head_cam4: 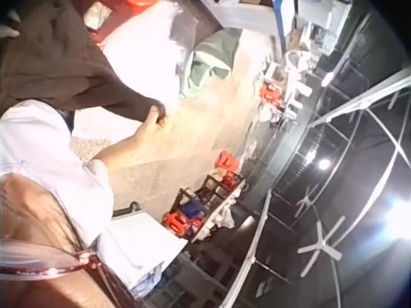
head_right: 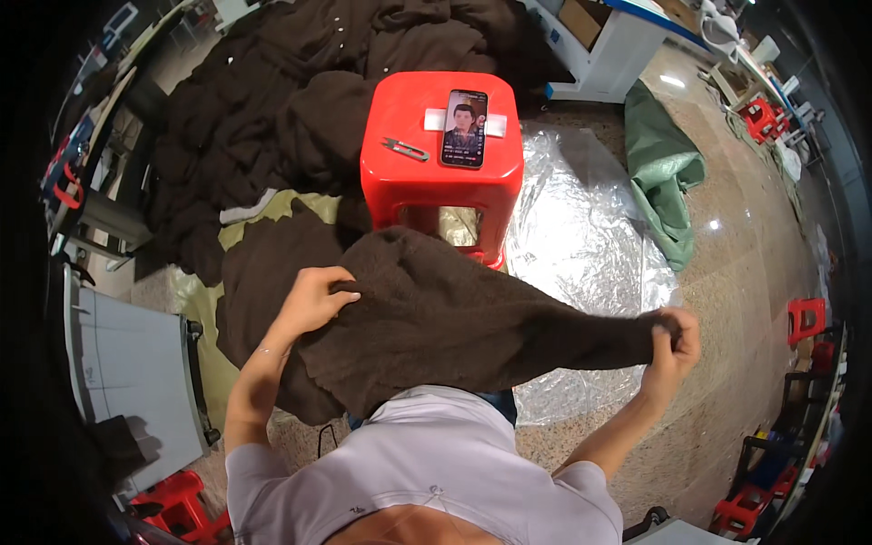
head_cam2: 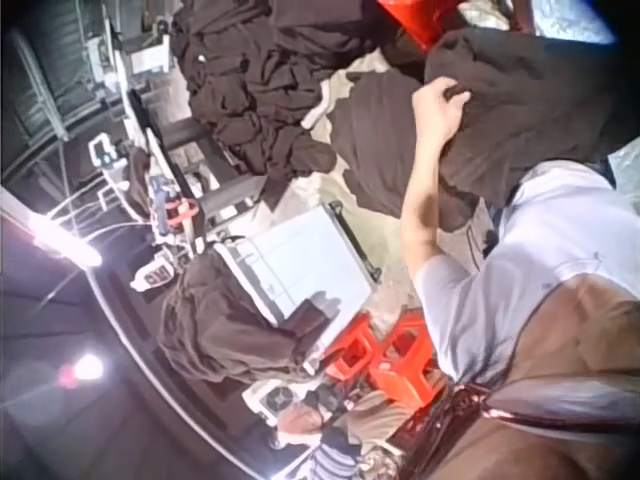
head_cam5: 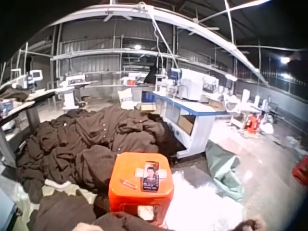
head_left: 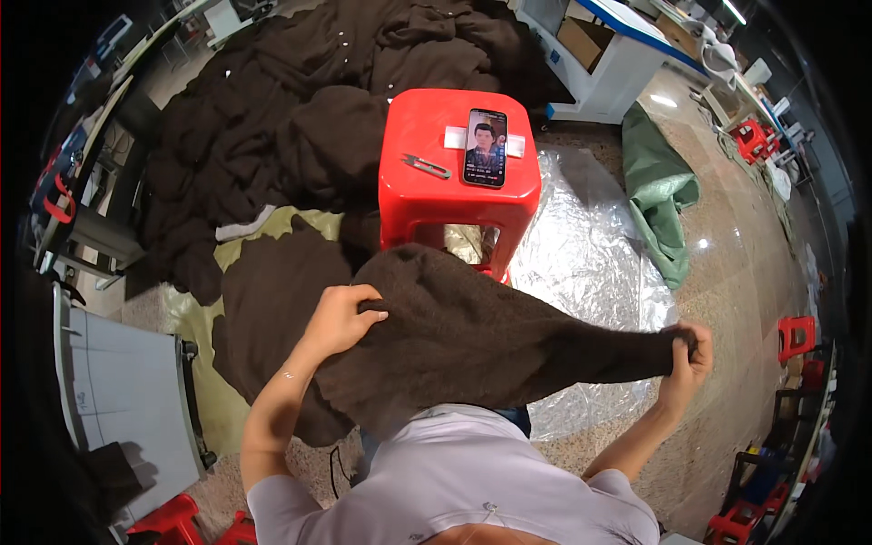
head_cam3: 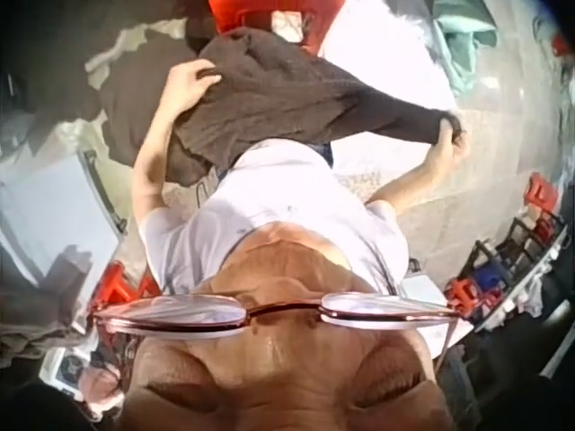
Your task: Inspect and organize pieces of brown fabric in a factory setting.
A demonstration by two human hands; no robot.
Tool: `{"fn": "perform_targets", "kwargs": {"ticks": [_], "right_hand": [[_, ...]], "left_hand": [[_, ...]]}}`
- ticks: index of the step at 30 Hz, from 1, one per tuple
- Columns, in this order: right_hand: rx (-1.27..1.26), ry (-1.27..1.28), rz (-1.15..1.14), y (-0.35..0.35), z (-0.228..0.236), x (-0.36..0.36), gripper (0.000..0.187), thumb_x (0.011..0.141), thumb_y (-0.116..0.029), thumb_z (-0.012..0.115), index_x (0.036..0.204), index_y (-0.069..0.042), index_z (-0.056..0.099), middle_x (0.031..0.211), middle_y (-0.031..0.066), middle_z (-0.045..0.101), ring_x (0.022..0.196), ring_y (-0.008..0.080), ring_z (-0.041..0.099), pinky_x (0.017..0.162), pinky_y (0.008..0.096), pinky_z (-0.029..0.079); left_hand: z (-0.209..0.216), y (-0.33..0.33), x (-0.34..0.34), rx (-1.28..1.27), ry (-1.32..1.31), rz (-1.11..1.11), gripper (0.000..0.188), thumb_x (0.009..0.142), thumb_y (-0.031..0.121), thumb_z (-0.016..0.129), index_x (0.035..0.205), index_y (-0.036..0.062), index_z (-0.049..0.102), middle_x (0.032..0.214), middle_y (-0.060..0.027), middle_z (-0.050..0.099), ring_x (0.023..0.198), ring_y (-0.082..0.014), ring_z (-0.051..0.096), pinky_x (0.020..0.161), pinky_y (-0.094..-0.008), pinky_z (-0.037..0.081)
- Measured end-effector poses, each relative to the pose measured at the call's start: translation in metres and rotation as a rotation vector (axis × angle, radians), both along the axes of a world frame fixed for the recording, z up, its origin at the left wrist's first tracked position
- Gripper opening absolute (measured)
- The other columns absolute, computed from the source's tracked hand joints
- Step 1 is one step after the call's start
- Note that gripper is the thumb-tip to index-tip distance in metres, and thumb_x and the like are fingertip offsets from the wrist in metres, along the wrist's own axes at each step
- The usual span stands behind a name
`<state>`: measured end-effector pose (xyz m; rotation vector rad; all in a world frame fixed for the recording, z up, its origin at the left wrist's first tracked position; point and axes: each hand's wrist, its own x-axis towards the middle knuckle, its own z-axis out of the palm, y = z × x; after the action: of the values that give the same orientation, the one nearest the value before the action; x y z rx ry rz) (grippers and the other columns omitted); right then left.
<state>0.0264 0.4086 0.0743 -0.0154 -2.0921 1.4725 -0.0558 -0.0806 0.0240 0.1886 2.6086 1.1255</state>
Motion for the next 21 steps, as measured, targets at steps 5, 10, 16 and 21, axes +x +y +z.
{"fn": "perform_targets", "kwargs": {"ticks": [5, 10, 16, 21], "right_hand": [[-0.187, -0.03, 1.088, -0.094, 0.021, -0.028, 0.014, 0.087, -0.006, 0.067, 0.098, -0.001, 0.076, 0.128, 0.0236, 0.059, 0.091, 0.0218, 0.067, 0.073, 0.0314, 0.054], [0.242, -0.149, 1.043, -0.2, -0.018, -0.053, 0.024, 0.081, -0.006, 0.074, 0.103, -0.015, 0.073, 0.148, 0.0192, 0.048, 0.103, 0.0309, 0.067, 0.08, 0.0372, 0.055], [0.403, -0.276, 1.104, -0.229, -0.052, -0.039, 0.02, 0.087, -0.017, 0.071, 0.106, -0.015, 0.064, 0.102, 0.0102, 0.055, 0.075, 0.0338, 0.064, 0.063, 0.0439, 0.051], [0.489, -0.168, 1.033, -0.242, -0.066, -0.03, 0.023, 0.086, -0.016, 0.071, 0.107, -0.014, 0.061, 0.097, 0.0093, 0.053, 0.065, 0.0349, 0.062, 0.052, 0.0454, 0.049]], "left_hand": [[0.039, 0.034, 0.037, 1.098, -0.411, 0.283, 0.021, 0.091, -0.001, 0.068, 0.111, -0.0008, 0.061, 0.084, -0.0105, 0.068, 0.054, -0.0185, 0.067, 0.049, -0.026, 0.056], [0.0, 0.068, 0.071, 1.092, -0.411, 0.215, 0.021, 0.093, -0.004, 0.061, 0.114, 0.0006, 0.06, 0.085, -0.0048, 0.069, 0.064, -0.0104, 0.066, 0.053, -0.0214, 0.05], [-0.031, 0.063, 0.089, 0.863, -0.148, 0.489, 0.014, 0.091, -0.008, 0.059, 0.102, -0.0038, 0.067, 0.084, -0.0046, 0.07, 0.065, -0.0059, 0.062, 0.054, -0.0197, 0.049], [-0.042, 0.055, 0.087, 1.045, -0.144, 0.639, 0.013, 0.087, -0.012, 0.061, 0.095, -0.0065, 0.07, 0.078, -0.0041, 0.068, 0.056, -0.0037, 0.056, 0.049, -0.0179, 0.042]]}}
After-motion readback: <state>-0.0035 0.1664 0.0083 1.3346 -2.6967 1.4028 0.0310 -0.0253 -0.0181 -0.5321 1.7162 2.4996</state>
